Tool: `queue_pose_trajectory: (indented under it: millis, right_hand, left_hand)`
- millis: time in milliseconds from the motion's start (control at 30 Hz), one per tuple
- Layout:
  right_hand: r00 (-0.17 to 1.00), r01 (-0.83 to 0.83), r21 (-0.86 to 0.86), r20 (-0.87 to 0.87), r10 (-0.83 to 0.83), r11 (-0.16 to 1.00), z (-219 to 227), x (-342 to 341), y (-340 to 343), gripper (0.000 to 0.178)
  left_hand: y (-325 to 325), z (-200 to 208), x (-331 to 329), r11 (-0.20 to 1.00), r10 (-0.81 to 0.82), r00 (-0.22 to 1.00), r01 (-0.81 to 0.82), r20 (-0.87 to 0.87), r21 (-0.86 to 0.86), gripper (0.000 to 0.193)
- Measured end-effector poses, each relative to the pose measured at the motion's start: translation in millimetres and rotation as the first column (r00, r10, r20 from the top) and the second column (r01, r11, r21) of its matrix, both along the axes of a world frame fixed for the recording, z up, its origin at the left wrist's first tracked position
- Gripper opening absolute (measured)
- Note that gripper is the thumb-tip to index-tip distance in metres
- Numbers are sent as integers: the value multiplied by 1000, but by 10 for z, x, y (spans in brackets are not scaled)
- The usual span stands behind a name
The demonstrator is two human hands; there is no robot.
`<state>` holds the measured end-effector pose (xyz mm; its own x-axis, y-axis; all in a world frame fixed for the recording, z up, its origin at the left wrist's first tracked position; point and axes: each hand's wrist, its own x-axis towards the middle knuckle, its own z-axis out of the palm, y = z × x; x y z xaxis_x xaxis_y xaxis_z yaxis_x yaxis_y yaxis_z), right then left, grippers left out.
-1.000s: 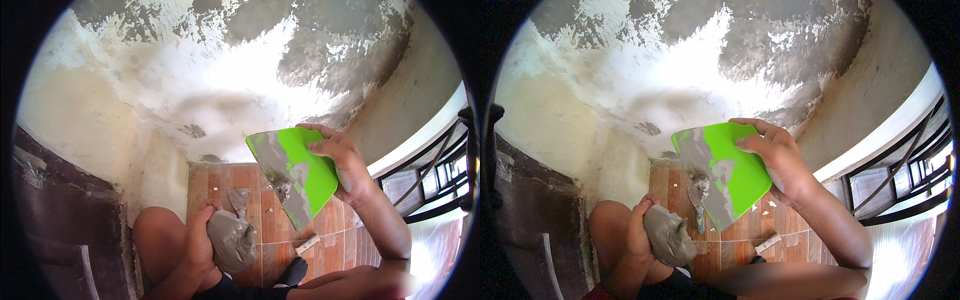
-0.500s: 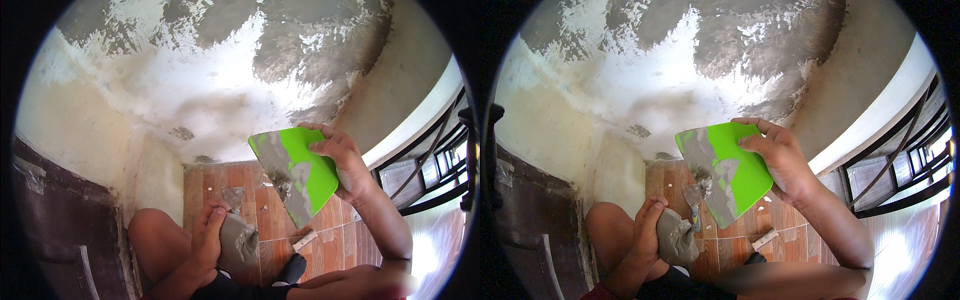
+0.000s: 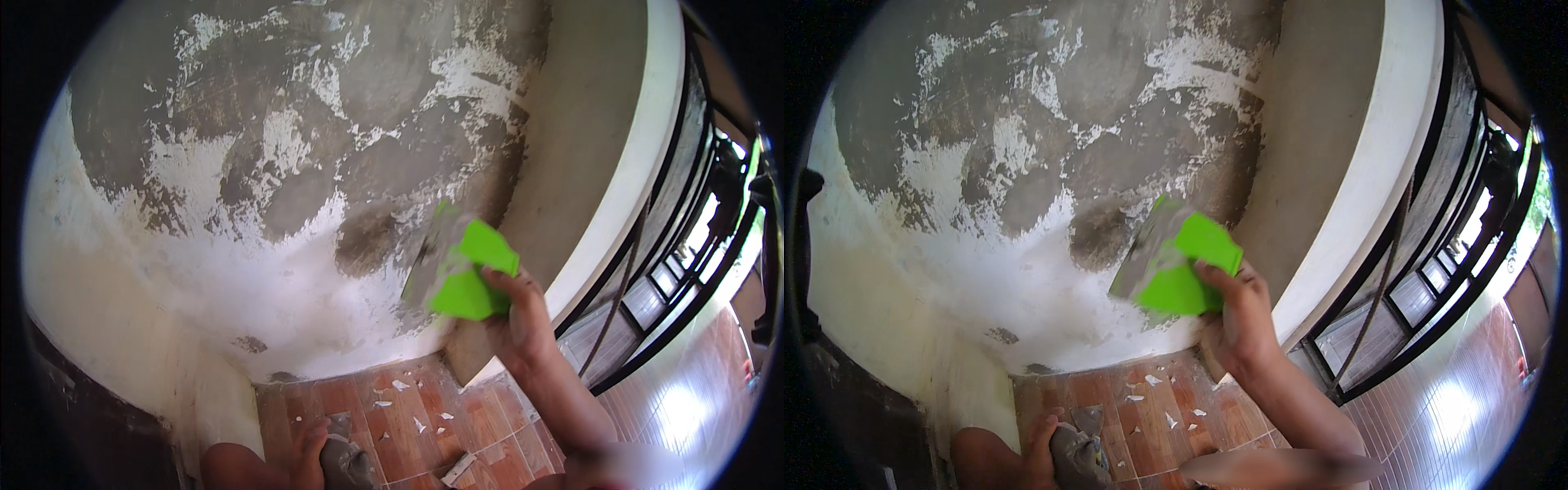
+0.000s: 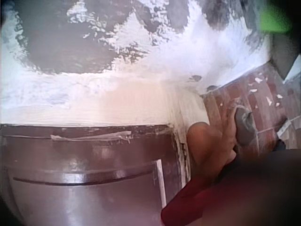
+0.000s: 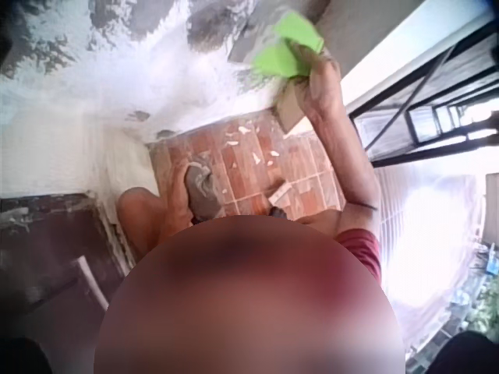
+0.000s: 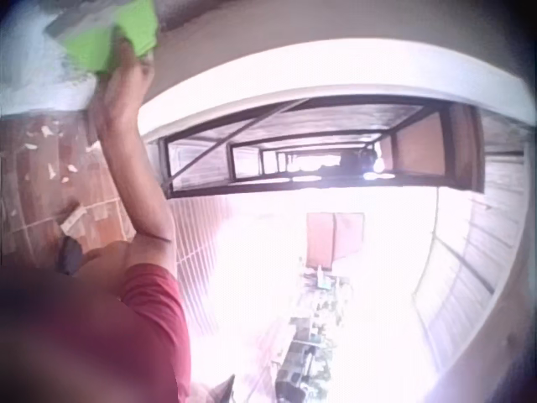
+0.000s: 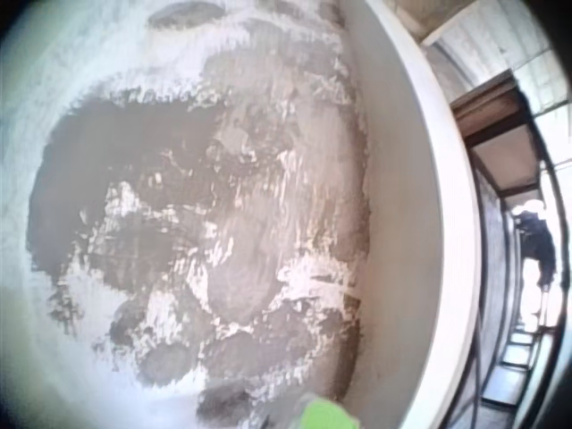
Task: The person applies plaster to a curved ceiling using a green trowel and a smaller metal trowel. They repeatedly scoop plaster from the smaller trowel and spread it onto the ceiling surface, smoothing it out.
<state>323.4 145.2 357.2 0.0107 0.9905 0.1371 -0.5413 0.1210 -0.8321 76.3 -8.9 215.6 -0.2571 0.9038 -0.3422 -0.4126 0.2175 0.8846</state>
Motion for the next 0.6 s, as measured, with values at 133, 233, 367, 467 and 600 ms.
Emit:
queue_pose_trajectory:
  millis: [133,233,367,467,600]
  right_hand:
    - [965,262,239,-39,-260,935,329,-8,213,33]
    - [858,455,445,11,-513,771,484,-134,399,31]
    - [484,509,815,-5,-875,276,635,-338,799,40]
    - [212,330,943,-25,-977,48,610,-479,1038,56]
    - [-87,100,993,64,-994,55,456,-741,1359,62]
  left_hand:
    - [-5,19,4,999,-44,974,40,221,22,22]
    - [-7,44,-54,997,-73,937,63,340,40,22]
    - [-18,57,-184,995,-99,903,86,418,50,22]
    - [-39,48,-291,994,-111,883,94,455,60,22]
    - [-41,35,-418,993,-120,864,101,489,65,22]
